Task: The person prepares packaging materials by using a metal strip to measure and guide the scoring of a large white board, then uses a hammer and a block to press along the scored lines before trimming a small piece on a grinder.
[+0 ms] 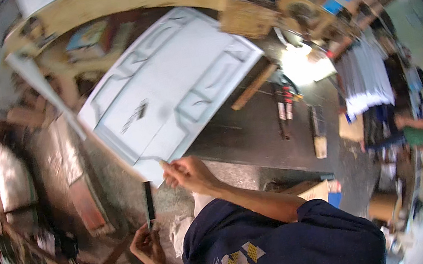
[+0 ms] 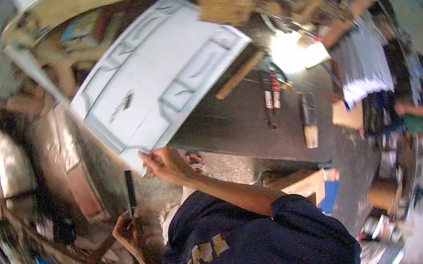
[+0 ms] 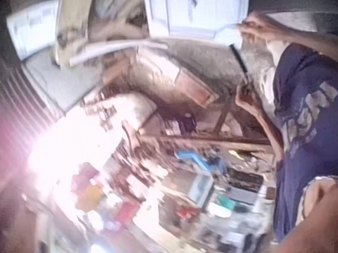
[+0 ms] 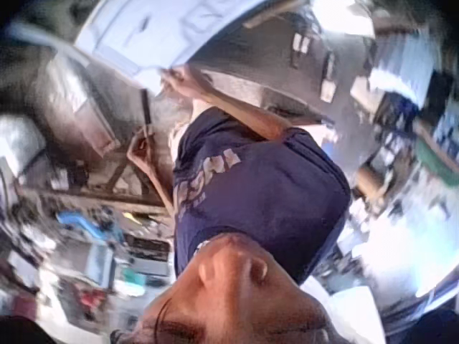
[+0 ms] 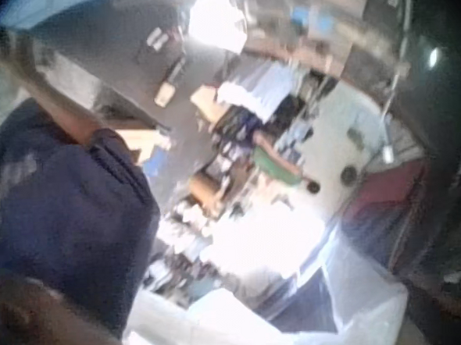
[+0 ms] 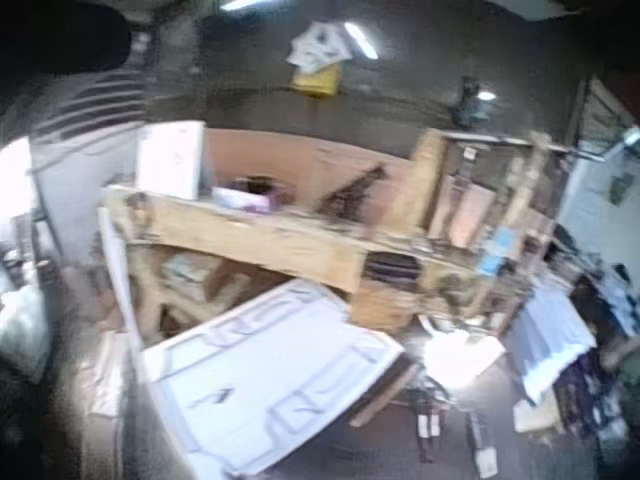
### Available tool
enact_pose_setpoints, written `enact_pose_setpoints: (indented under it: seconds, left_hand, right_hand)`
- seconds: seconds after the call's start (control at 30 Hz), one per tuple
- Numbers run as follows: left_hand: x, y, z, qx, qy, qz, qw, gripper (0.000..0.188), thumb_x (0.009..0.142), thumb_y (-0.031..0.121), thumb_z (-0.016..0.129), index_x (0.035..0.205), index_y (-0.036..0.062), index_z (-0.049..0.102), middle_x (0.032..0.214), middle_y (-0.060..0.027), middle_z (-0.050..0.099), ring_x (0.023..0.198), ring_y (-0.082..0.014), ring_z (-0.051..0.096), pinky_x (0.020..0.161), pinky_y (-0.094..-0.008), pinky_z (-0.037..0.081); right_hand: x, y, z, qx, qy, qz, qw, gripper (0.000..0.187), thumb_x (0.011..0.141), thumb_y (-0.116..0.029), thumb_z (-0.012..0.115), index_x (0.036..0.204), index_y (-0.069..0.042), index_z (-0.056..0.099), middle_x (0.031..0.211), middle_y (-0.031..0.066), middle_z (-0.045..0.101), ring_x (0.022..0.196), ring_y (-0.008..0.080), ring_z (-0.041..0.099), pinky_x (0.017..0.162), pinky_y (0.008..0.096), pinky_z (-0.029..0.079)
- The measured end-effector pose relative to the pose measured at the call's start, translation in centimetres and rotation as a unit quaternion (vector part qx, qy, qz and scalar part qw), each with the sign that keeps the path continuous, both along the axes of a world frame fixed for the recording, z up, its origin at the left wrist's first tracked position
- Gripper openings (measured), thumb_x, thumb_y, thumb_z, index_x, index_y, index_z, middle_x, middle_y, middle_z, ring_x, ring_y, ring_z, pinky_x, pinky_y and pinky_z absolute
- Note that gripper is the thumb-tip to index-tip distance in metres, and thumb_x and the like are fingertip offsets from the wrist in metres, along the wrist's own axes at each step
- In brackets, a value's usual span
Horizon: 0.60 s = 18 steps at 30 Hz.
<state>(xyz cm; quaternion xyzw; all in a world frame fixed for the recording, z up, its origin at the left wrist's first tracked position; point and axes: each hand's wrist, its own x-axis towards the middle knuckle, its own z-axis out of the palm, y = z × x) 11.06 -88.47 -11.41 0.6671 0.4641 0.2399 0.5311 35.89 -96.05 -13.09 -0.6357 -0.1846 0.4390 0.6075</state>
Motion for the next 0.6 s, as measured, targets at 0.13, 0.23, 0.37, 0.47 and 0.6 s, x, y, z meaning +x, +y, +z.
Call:
enact_pose_setpoints:
  seconds: [0.13, 0.23, 0.37, 0.47, 0.6]
  left_hand:
    - [7.1, 5.1, -0.2, 0.080, 0.028, -0.092, 0.992, 0.015, 0.089, 0.004, 0.071, 0.100, -0.0056, 0.073, 0.068, -0.0015, 0.062, 0.062, -0.0057, 0.051, 0.054, -0.0252, 0.038]
    - [12.3, 8.7, -0.8, 0.101, 0.144, -0.120, 0.977, 0.015, 0.091, 0.005, 0.071, 0.098, -0.0068, 0.074, 0.072, -0.0054, 0.066, 0.064, -0.0085, 0.056, 0.056, -0.0255, 0.043]
    - [17.8, 10.8, -3.2, 0.094, 0.090, -0.122, 0.984, 0.013, 0.091, -0.001, 0.068, 0.101, -0.0074, 0.074, 0.092, -0.0123, 0.074, 0.083, -0.0155, 0.069, 0.075, -0.0304, 0.057]
    - [20.9, 11.0, -4.5, 0.192, 0.125, -0.185, 0.956, 0.019, 0.087, -0.007, 0.067, 0.103, 0.0006, 0.075, 0.095, -0.0152, 0.074, 0.087, -0.0229, 0.073, 0.078, -0.0357, 0.060]
    - [19.6, 12.5, -5.9, 0.239, 0.137, -0.198, 0.941, 0.018, 0.088, -0.003, 0.065, 0.101, 0.0049, 0.074, 0.093, -0.0142, 0.074, 0.082, -0.0281, 0.073, 0.072, -0.0345, 0.058]
  right_hand:
    - [12.2, -8.3, -1.3, -0.135, -0.315, -0.229, 0.911, 0.022, 0.097, -0.029, 0.065, 0.102, -0.007, 0.068, 0.080, 0.0052, 0.071, 0.067, 0.0140, 0.068, 0.060, 0.0288, 0.055]
    - [21.3, -14.1, -1.8, -0.245, -0.412, -0.314, 0.819, 0.016, 0.094, -0.020, 0.066, 0.101, -0.005, 0.063, 0.084, 0.0120, 0.069, 0.075, 0.0242, 0.071, 0.065, 0.0369, 0.054]
    - [25.8, -26.9, -7.2, -0.469, -0.548, -0.352, 0.596, 0.056, 0.086, -0.036, 0.074, 0.126, -0.002, 0.056, 0.111, 0.0194, 0.062, 0.093, 0.0302, 0.064, 0.078, 0.0426, 0.052]
    - [25.3, -40.1, -11.6, -0.579, -0.654, -0.299, 0.384, 0.072, 0.070, -0.043, 0.085, 0.123, -0.001, 0.059, 0.121, 0.0225, 0.060, 0.111, 0.0376, 0.059, 0.090, 0.0447, 0.050]
    - [23.0, -40.4, -8.5, -0.598, -0.251, -0.280, 0.708, 0.083, 0.070, -0.046, 0.086, 0.126, 0.007, 0.057, 0.128, 0.0264, 0.059, 0.120, 0.0392, 0.056, 0.103, 0.0448, 0.043]
